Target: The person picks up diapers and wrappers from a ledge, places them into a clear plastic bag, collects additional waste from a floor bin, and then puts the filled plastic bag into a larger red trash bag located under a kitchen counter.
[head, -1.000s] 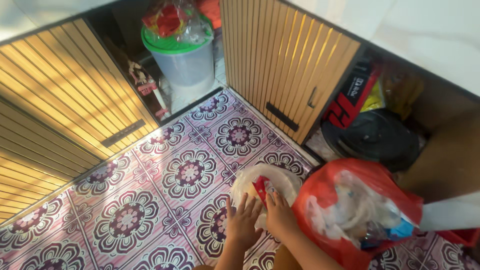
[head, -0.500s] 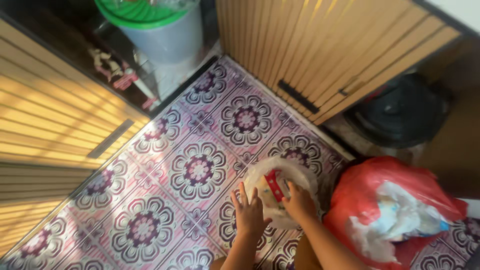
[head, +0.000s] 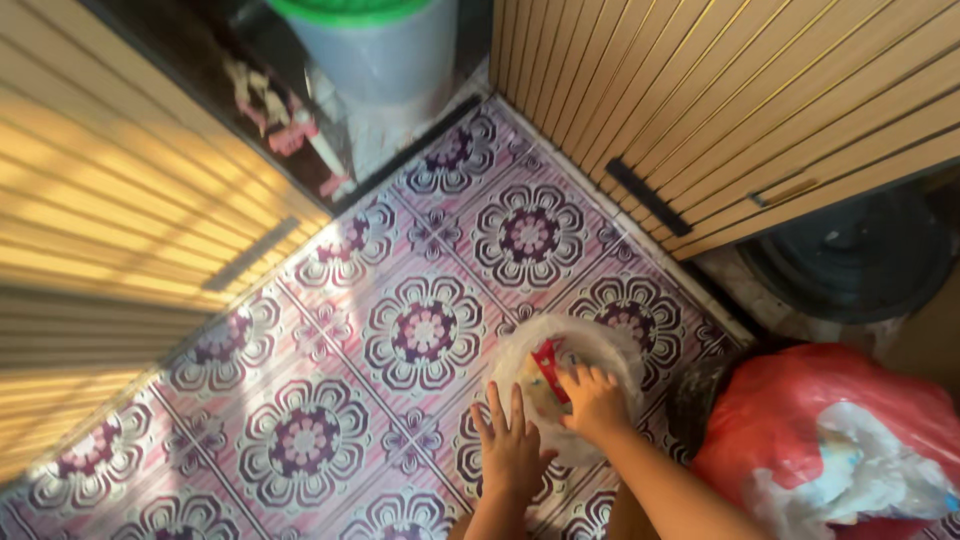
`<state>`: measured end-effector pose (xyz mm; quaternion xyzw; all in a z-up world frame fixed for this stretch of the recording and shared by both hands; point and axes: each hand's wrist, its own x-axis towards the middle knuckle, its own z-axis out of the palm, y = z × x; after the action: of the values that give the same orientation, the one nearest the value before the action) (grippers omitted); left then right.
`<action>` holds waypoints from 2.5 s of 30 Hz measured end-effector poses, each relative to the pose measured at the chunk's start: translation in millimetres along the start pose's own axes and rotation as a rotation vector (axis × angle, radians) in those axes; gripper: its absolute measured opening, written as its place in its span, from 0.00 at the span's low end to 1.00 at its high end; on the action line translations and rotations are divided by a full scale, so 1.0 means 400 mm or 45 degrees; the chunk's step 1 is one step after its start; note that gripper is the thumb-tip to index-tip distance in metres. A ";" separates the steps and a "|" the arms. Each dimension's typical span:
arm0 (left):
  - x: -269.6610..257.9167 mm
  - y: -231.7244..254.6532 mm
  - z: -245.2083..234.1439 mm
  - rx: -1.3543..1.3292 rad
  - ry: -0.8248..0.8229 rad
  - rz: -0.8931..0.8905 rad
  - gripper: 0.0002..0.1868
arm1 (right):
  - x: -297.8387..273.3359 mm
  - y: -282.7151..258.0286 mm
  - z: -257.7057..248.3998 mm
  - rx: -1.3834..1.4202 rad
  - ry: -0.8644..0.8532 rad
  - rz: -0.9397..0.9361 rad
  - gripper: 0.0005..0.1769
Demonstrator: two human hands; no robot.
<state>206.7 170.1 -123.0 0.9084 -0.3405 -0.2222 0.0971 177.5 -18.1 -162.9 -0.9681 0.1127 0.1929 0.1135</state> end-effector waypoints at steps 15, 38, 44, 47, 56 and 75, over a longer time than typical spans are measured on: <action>-0.116 0.006 0.080 -0.181 0.513 -0.020 0.28 | 0.073 -0.095 -0.012 -0.144 -0.305 0.118 0.65; -0.103 0.093 -0.041 -0.105 0.569 0.050 0.33 | -0.062 0.077 -0.024 0.866 0.477 0.258 0.16; -0.078 0.230 -0.108 -0.097 0.705 0.262 0.33 | -0.235 0.186 -0.155 1.290 0.601 0.270 0.13; -0.079 0.325 -0.120 -0.082 0.713 0.371 0.33 | -0.368 0.232 -0.239 1.250 0.678 0.334 0.11; -0.045 0.636 -0.070 -0.079 0.841 0.775 0.23 | -0.764 0.439 -0.380 0.589 1.443 0.404 0.06; 0.144 0.820 -0.082 0.060 0.706 0.874 0.13 | -0.678 0.563 -0.263 0.116 1.359 0.117 0.26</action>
<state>71.9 -112.9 -5.7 0.7699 -0.5885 0.0829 0.2324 -88.8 -212.3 0.4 -0.9198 0.2051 -0.3262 0.0740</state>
